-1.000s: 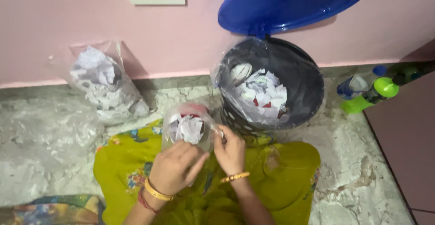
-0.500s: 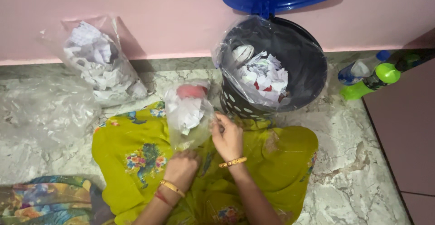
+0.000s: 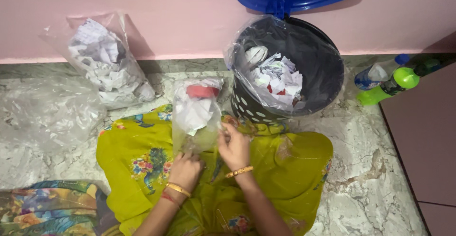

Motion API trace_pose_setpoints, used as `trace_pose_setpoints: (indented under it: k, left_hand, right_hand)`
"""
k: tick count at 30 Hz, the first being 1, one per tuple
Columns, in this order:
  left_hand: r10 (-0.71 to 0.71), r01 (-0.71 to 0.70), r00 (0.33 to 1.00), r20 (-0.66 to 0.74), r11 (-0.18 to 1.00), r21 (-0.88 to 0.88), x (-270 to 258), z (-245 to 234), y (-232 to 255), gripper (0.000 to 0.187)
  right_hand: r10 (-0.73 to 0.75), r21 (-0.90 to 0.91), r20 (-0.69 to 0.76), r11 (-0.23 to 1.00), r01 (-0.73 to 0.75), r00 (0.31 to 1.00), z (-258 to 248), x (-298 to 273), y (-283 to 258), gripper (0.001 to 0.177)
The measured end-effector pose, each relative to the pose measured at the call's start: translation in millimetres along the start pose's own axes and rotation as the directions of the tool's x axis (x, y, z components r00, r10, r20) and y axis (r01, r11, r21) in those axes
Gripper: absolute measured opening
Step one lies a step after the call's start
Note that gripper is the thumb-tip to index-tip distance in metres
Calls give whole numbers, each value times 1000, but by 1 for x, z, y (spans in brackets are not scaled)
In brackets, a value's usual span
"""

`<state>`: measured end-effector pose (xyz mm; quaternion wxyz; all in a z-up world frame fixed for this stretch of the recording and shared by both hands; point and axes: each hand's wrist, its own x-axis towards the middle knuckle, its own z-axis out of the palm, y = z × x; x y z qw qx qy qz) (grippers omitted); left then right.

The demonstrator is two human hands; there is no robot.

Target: The person sits on the floor and transfers crumpled paper from a blue-lidded trash bin into a clear plastic bag. The person repeatedly reaches into the bin, picks up paper, and places it into the bag held in their lap.

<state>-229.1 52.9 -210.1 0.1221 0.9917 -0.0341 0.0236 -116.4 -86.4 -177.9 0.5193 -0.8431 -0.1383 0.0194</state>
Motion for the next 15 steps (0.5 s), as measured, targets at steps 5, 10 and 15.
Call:
trace_pose_setpoints:
  k: [5,10,15]
  left_hand:
    - [-235,73,937,-258,855,-513,12,-31,5,14]
    - [-361,266,917,-169,871,-414,55,-36,-3,30]
    - [-338,310,901,-273,940,-141,80,-54,-6,73]
  right_hand:
    - [-56,-108,-60,993,49,997,-4,3,14,32]
    - [47,-261,67,965,-28,997,18,2,35,45]
    - [48,-206,107,978,-25,993,20,-6,43,28]
